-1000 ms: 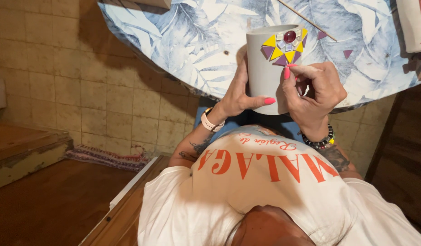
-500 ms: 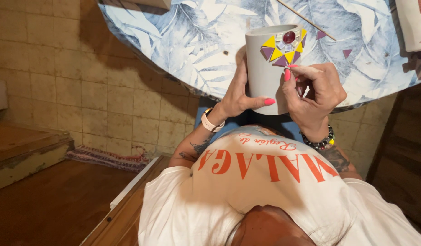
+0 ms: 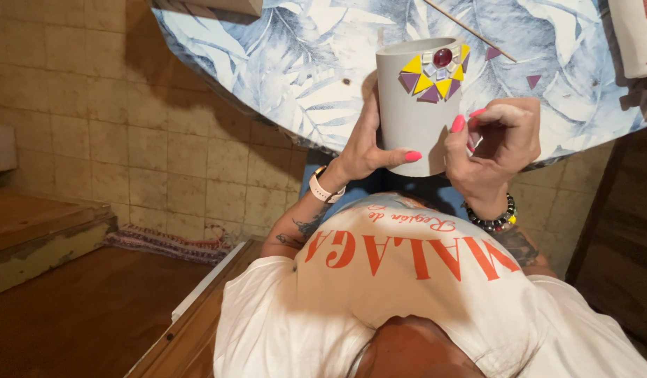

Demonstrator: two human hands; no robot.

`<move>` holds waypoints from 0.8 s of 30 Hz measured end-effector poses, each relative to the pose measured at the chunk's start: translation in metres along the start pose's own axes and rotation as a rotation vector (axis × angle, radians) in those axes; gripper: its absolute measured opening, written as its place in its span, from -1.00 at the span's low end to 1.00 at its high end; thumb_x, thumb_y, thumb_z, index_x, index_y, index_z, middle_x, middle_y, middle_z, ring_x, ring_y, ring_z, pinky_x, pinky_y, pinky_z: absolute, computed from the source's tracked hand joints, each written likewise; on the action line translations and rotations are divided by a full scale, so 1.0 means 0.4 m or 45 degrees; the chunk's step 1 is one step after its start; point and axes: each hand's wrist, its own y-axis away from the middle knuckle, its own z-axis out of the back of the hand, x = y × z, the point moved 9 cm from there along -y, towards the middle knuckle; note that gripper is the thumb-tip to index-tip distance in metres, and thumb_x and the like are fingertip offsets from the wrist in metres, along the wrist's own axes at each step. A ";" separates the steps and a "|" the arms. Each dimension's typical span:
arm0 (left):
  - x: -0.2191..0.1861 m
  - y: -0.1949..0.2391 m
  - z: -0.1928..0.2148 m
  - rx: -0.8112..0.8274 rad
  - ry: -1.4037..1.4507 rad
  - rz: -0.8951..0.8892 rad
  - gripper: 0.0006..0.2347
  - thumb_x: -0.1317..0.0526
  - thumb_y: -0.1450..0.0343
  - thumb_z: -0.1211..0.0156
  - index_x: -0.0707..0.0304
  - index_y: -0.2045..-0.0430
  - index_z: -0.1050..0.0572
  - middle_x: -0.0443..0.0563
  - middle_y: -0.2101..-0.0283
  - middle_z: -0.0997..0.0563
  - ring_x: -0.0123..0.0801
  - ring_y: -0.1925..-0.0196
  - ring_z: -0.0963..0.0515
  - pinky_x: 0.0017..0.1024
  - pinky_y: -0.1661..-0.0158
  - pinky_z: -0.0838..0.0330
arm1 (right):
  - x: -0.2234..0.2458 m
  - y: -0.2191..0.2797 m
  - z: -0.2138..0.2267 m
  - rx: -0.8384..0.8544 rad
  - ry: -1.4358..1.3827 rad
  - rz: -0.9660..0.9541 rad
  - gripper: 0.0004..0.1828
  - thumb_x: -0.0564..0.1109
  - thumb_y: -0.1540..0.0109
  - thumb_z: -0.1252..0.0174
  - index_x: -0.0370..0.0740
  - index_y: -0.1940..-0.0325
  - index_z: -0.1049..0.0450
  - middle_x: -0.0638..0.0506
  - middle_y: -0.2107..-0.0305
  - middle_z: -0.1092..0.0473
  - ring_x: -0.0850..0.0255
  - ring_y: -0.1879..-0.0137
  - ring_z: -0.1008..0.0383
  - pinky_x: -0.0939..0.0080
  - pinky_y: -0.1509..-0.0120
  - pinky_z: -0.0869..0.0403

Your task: Decorating a white tumbler by precisely applying small triangular stickers to form a geometric pattern.

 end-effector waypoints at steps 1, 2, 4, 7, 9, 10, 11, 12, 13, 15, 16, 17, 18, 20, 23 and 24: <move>0.002 0.000 0.001 -0.001 -0.001 0.000 -0.18 0.05 -0.12 -0.28 0.31 -0.10 0.20 0.02 -0.12 0.06 -0.30 -0.24 -0.02 -0.33 -0.28 0.06 | 0.000 -0.001 -0.001 0.000 -0.001 0.000 -0.82 -0.35 -0.09 -0.04 -0.37 0.46 -0.14 -0.11 0.59 -0.12 0.15 0.47 -0.07 0.25 0.43 -0.12; 0.003 0.001 0.001 -0.005 -0.019 -0.009 -0.17 0.04 -0.12 -0.28 0.31 -0.11 0.20 0.03 -0.12 0.08 -0.28 -0.25 -0.01 -0.32 -0.28 0.06 | 0.004 -0.001 -0.005 0.023 0.027 0.024 -0.88 -0.34 -0.10 -0.04 -0.39 0.42 -0.21 -0.12 0.57 -0.13 0.16 0.47 -0.07 0.27 0.48 -0.12; 0.014 0.000 0.004 -0.009 -0.038 -0.018 -0.17 0.03 -0.12 -0.28 0.30 -0.11 0.20 0.04 -0.13 0.10 -0.26 -0.25 0.00 -0.30 -0.28 0.06 | -0.008 0.000 -0.011 0.045 0.055 0.048 -0.91 -0.33 -0.10 -0.05 -0.40 0.38 -0.27 -0.13 0.55 -0.14 0.18 0.46 -0.07 0.29 0.52 -0.11; 0.034 -0.004 0.009 -0.004 0.146 -0.043 -0.08 0.15 -0.07 -0.45 0.28 -0.15 0.20 0.13 -0.10 -0.10 -0.35 -0.18 -0.12 -0.27 -0.22 0.04 | -0.012 0.001 -0.009 0.006 -0.275 0.200 -0.89 -0.48 -0.07 -0.12 -0.65 0.37 -0.33 -0.19 0.54 -0.11 0.29 0.75 -0.06 0.36 0.71 -0.14; 0.041 -0.005 0.011 -0.007 0.187 -0.044 -0.07 0.16 -0.05 -0.46 0.28 -0.15 0.18 0.11 -0.11 -0.09 -0.39 -0.17 -0.13 -0.30 -0.22 0.03 | -0.007 -0.002 -0.020 0.032 -0.261 0.221 -0.89 -0.50 -0.05 -0.12 -0.64 0.36 -0.37 -0.17 0.52 -0.10 0.32 0.75 -0.08 0.37 0.73 -0.14; 0.036 -0.005 0.011 -0.007 0.185 -0.045 -0.07 0.16 -0.05 -0.46 0.28 -0.15 0.18 0.11 -0.11 -0.09 -0.39 -0.17 -0.13 -0.30 -0.22 0.03 | -0.007 -0.003 -0.021 0.031 -0.263 0.221 -0.89 -0.50 -0.05 -0.12 -0.64 0.36 -0.37 -0.17 0.52 -0.10 0.32 0.75 -0.08 0.37 0.73 -0.14; 0.031 -0.004 0.011 -0.007 0.171 -0.043 -0.09 0.16 -0.05 -0.45 0.29 -0.15 0.17 0.13 -0.12 -0.10 -0.37 -0.17 -0.13 -0.29 -0.22 0.03 | -0.008 -0.004 -0.023 0.037 -0.264 0.218 -0.88 -0.49 -0.05 -0.15 -0.63 0.35 -0.39 -0.16 0.52 -0.10 0.31 0.75 -0.08 0.37 0.74 -0.14; 0.027 -0.004 0.009 -0.006 0.158 -0.041 -0.10 0.15 -0.06 -0.45 0.29 -0.15 0.15 0.15 -0.12 -0.10 -0.36 -0.17 -0.13 -0.28 -0.22 0.03 | -0.009 -0.005 -0.025 0.043 -0.263 0.214 -0.87 -0.47 -0.05 -0.17 -0.63 0.34 -0.40 -0.16 0.52 -0.10 0.31 0.76 -0.08 0.38 0.74 -0.13; 0.025 -0.004 0.006 -0.005 0.159 -0.041 -0.10 0.15 -0.06 -0.45 0.29 -0.15 0.15 0.15 -0.12 -0.10 -0.36 -0.17 -0.13 -0.28 -0.22 0.03 | -0.009 -0.007 -0.025 0.043 -0.262 0.214 -0.87 -0.47 -0.05 -0.17 -0.63 0.34 -0.40 -0.16 0.52 -0.10 0.31 0.76 -0.08 0.38 0.74 -0.13; 0.019 -0.002 0.006 -0.027 0.169 -0.046 -0.10 0.16 -0.06 -0.45 0.29 -0.15 0.15 0.13 -0.10 -0.13 -0.37 -0.17 -0.14 -0.29 -0.22 0.03 | -0.004 -0.007 -0.027 0.043 -0.228 0.240 -0.87 -0.44 -0.06 -0.20 -0.61 0.35 -0.40 -0.13 0.54 -0.10 0.30 0.76 -0.09 0.37 0.74 -0.13; 0.020 -0.002 0.007 -0.027 0.169 -0.047 -0.10 0.16 -0.06 -0.45 0.29 -0.15 0.15 0.13 -0.10 -0.13 -0.37 -0.17 -0.14 -0.29 -0.22 0.03 | -0.003 -0.008 -0.028 0.043 -0.228 0.241 -0.87 -0.44 -0.06 -0.20 -0.61 0.35 -0.40 -0.13 0.54 -0.10 0.30 0.76 -0.09 0.37 0.74 -0.13; 0.022 -0.002 0.007 -0.030 0.176 -0.047 -0.10 0.16 -0.05 -0.45 0.29 -0.15 0.15 0.13 -0.10 -0.14 -0.36 -0.16 -0.15 -0.29 -0.22 0.03 | -0.001 -0.008 -0.029 0.044 -0.219 0.248 -0.86 -0.43 -0.07 -0.21 -0.60 0.35 -0.41 -0.13 0.54 -0.11 0.30 0.76 -0.08 0.38 0.74 -0.12; 0.023 -0.002 0.008 -0.033 0.182 -0.046 -0.09 0.16 -0.04 -0.46 0.30 -0.15 0.14 0.13 -0.09 -0.15 -0.35 -0.16 -0.16 -0.29 -0.21 0.03 | 0.001 -0.009 -0.029 0.044 -0.209 0.255 -0.86 -0.42 -0.07 -0.22 -0.59 0.35 -0.42 -0.12 0.54 -0.11 0.31 0.76 -0.08 0.38 0.74 -0.12; 0.026 -0.001 0.008 -0.031 0.171 -0.057 -0.08 0.16 -0.03 -0.46 0.31 -0.15 0.16 0.14 -0.09 -0.14 -0.36 -0.16 -0.14 -0.28 -0.22 0.04 | 0.002 -0.013 -0.029 0.050 -0.196 0.260 -0.85 -0.41 -0.07 -0.23 -0.59 0.34 -0.42 -0.12 0.54 -0.10 0.30 0.75 -0.08 0.38 0.74 -0.11; 0.039 -0.002 0.012 -0.035 0.166 -0.069 -0.05 0.16 -0.02 -0.47 0.31 -0.15 0.19 0.13 -0.10 -0.13 -0.37 -0.17 -0.13 -0.28 -0.22 0.06 | -0.002 -0.018 -0.030 0.069 -0.176 0.266 -0.82 -0.36 -0.08 -0.24 -0.57 0.31 -0.42 -0.11 0.53 -0.10 0.31 0.72 -0.07 0.39 0.72 -0.12; 0.045 -0.003 0.014 -0.040 0.172 -0.071 -0.04 0.16 -0.01 -0.48 0.31 -0.15 0.20 0.12 -0.09 -0.13 -0.38 -0.16 -0.14 -0.29 -0.21 0.05 | -0.005 -0.019 -0.030 0.082 -0.170 0.268 -0.80 -0.32 -0.08 -0.24 -0.56 0.30 -0.42 -0.11 0.53 -0.11 0.32 0.70 -0.06 0.40 0.70 -0.13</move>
